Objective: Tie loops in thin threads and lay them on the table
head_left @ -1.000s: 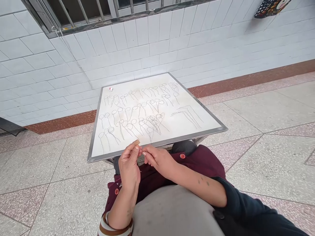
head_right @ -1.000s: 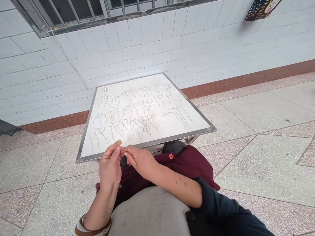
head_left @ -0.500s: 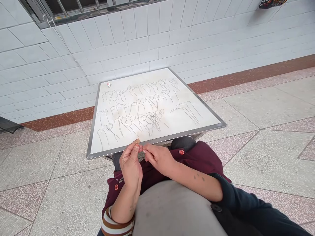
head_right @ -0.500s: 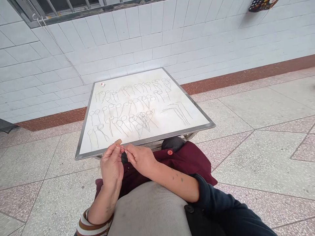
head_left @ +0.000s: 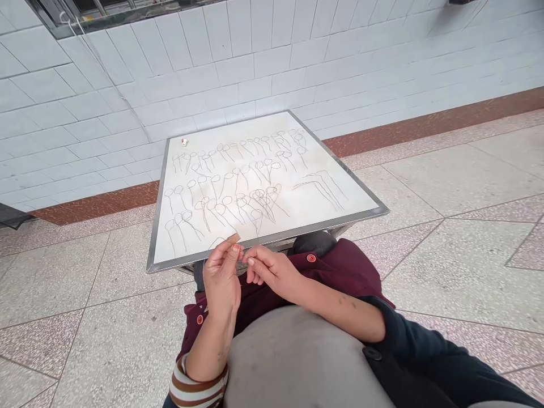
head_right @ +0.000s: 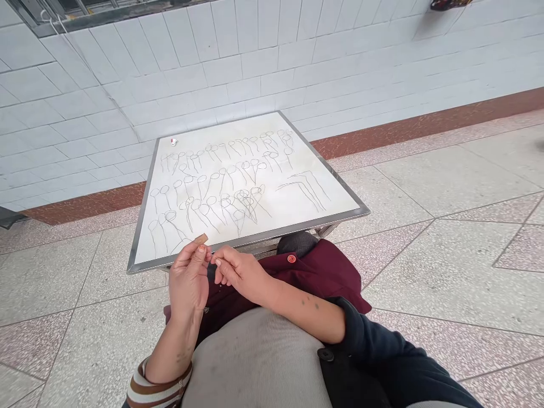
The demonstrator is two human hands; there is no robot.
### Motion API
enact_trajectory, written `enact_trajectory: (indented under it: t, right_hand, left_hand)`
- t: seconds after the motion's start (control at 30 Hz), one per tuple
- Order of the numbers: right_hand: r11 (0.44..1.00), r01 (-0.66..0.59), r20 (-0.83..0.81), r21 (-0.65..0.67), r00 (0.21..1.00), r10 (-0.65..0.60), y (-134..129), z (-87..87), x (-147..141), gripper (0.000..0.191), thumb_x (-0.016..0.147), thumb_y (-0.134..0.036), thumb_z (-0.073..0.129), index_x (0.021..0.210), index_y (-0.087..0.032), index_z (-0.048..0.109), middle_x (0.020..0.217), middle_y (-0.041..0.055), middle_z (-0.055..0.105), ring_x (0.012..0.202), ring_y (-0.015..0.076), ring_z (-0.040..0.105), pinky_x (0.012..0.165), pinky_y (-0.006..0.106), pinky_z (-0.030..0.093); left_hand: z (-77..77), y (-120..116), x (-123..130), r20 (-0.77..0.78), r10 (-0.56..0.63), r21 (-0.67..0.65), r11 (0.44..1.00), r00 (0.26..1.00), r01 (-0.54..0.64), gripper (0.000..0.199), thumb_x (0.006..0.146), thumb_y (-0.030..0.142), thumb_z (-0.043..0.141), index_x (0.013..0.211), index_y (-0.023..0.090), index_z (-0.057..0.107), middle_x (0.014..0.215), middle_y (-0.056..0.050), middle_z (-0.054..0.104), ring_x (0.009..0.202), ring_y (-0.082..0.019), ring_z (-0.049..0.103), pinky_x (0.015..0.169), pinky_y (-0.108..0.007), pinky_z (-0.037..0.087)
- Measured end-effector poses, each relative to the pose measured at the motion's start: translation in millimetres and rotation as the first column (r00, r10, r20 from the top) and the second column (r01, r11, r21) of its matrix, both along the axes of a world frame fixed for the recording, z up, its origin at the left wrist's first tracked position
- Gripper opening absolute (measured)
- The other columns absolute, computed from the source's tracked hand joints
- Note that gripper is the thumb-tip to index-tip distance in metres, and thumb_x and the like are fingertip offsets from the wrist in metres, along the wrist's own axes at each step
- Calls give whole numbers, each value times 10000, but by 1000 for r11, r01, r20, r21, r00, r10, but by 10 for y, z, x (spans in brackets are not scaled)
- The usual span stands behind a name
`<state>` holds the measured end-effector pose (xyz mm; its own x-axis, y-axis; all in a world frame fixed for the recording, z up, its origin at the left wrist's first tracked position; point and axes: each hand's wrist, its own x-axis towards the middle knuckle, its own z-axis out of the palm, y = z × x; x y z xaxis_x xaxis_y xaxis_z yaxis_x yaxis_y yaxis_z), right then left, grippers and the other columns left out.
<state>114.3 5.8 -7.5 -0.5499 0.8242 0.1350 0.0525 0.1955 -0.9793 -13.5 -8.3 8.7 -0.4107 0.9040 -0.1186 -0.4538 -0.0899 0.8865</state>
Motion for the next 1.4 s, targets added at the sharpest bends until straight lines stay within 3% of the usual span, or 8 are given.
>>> enact_trajectory:
  t: [0.13, 0.23, 0.37, 0.63, 0.8, 1.0, 1.23, 1.4]
  right_hand:
    - [987, -61, -80, -149, 996, 49, 21, 16, 2, 223, 976, -388, 402, 926, -199, 510, 687, -28, 619, 554, 79, 548, 572, 211, 500]
    - [939, -156, -190, -306, 977, 101, 43, 38, 14, 234, 970, -394, 415, 955, -189, 526, 695, -21, 625, 557, 78, 555, 549, 202, 488]
    - [901, -169, -230, -400, 970, 79, 60, 59, 28, 228, 955, -385, 448, 933, -179, 543, 678, -21, 619, 564, 78, 551, 555, 198, 480]
    - [886, -205, -245, -417, 964, 108, 73, 28, 11, 178, 954, -320, 429, 905, -181, 530, 659, -16, 637, 563, 88, 561, 549, 202, 476]
    - [880, -226, -274, -418, 955, 115, 102, -13, 7, 175, 950, -281, 413, 878, -179, 535, 606, -22, 634, 518, 81, 532, 540, 191, 457]
    - [816, -315, -390, -485, 913, 121, 139, -92, 21, 228, 956, -356, 456, 871, -177, 568, 583, -28, 601, 494, 71, 512, 479, 159, 407]
    - [853, -316, -278, -416, 937, 212, 125, -83, 59, 299, 952, -426, 473, 975, -157, 602, 670, -2, 630, 579, 79, 555, 539, 174, 452]
    - [830, -357, -295, -428, 923, 245, 102, -93, 87, 286, 951, -414, 478, 1003, -160, 599, 666, -4, 639, 562, 77, 555, 540, 178, 458]
  left_hand:
    - [-31, -11, -12, -62, -18, -4, 1000, 998, 18, 228, 703, 265, 783, 909, 177, 744, 782, -11, 674, 708, -99, 591, 734, -246, 478]
    - [-44, -20, -20, -101, -49, 0, 999, 994, 50, 226, 729, 266, 765, 941, 191, 743, 793, -4, 662, 721, -92, 586, 755, -236, 473]
    - [-56, -27, -11, -115, -55, 6, 998, 992, 56, 229, 682, 231, 798, 906, 213, 751, 819, 12, 652, 743, -83, 574, 773, -220, 465]
    - [-91, -15, 5, -126, 1, -9, 1000, 992, -2, 264, 641, 201, 819, 899, 210, 765, 784, 15, 657, 713, -75, 562, 721, -208, 465]
    - [-65, -4, 35, -95, 0, -15, 1000, 995, -2, 228, 641, 194, 813, 865, 197, 767, 656, 32, 632, 599, -68, 531, 673, -234, 459]
    - [-37, 9, 22, -7, -75, -51, 996, 997, 74, 293, 647, 207, 810, 934, 178, 759, 686, 21, 634, 582, -62, 520, 638, -227, 440]
    - [-31, 4, -54, 36, -21, -20, 1000, 999, 22, 405, 677, 187, 794, 1075, 198, 723, 682, 40, 553, 667, -67, 551, 651, -179, 443]
    - [-28, -6, -75, 109, -74, -52, 995, 991, 80, 386, 699, 218, 787, 1078, 179, 722, 718, 12, 578, 652, -59, 521, 612, -158, 433]
